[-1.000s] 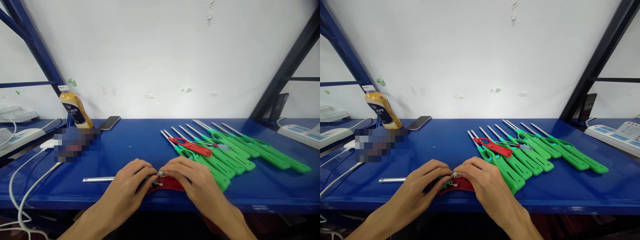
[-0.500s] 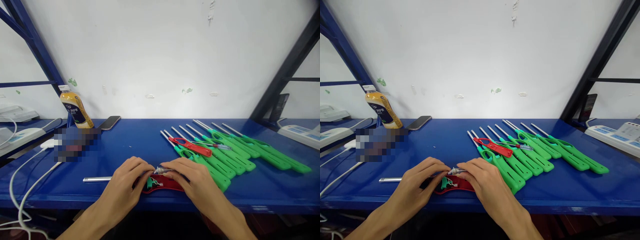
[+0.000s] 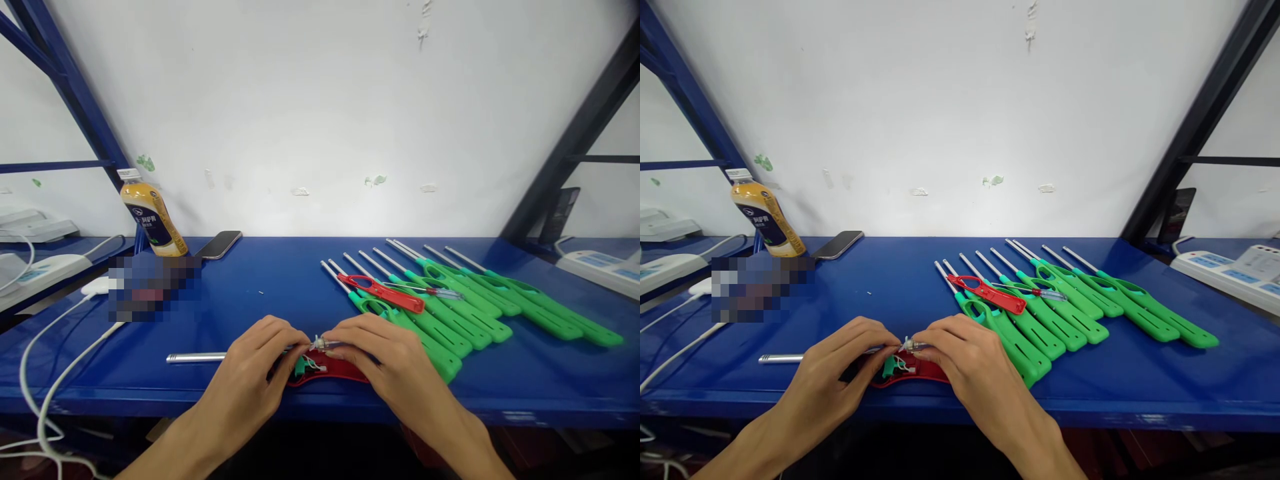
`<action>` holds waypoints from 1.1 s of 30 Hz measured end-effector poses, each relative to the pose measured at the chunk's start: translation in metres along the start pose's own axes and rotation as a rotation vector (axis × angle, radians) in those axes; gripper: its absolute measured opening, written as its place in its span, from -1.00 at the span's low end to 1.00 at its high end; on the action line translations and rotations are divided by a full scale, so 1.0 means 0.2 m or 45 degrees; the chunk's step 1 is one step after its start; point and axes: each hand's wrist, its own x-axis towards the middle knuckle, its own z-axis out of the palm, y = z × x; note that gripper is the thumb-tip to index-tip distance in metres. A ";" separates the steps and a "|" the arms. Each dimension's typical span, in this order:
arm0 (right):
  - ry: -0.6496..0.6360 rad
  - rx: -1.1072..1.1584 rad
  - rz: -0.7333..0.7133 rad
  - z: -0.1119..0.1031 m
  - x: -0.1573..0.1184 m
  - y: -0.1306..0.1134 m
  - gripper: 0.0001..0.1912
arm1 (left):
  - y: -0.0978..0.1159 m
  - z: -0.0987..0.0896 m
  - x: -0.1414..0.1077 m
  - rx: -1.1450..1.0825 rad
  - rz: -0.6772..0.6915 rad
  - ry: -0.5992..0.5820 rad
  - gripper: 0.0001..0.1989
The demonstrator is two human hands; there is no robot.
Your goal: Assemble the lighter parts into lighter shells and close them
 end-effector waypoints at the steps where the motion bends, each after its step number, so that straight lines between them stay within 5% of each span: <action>1: -0.002 -0.009 -0.008 0.00 0.00 0.00 -0.81 | 0.00 0.00 0.00 0.001 0.001 -0.002 -0.85; 25: 0.092 -0.031 -0.096 0.00 0.00 0.00 -0.75 | 0.01 0.00 0.00 -0.035 -0.017 -0.004 -0.85; 33: 0.115 -0.037 -0.059 0.00 -0.01 -0.01 -0.73 | 0.01 -0.01 0.00 -0.035 -0.171 -0.023 -0.87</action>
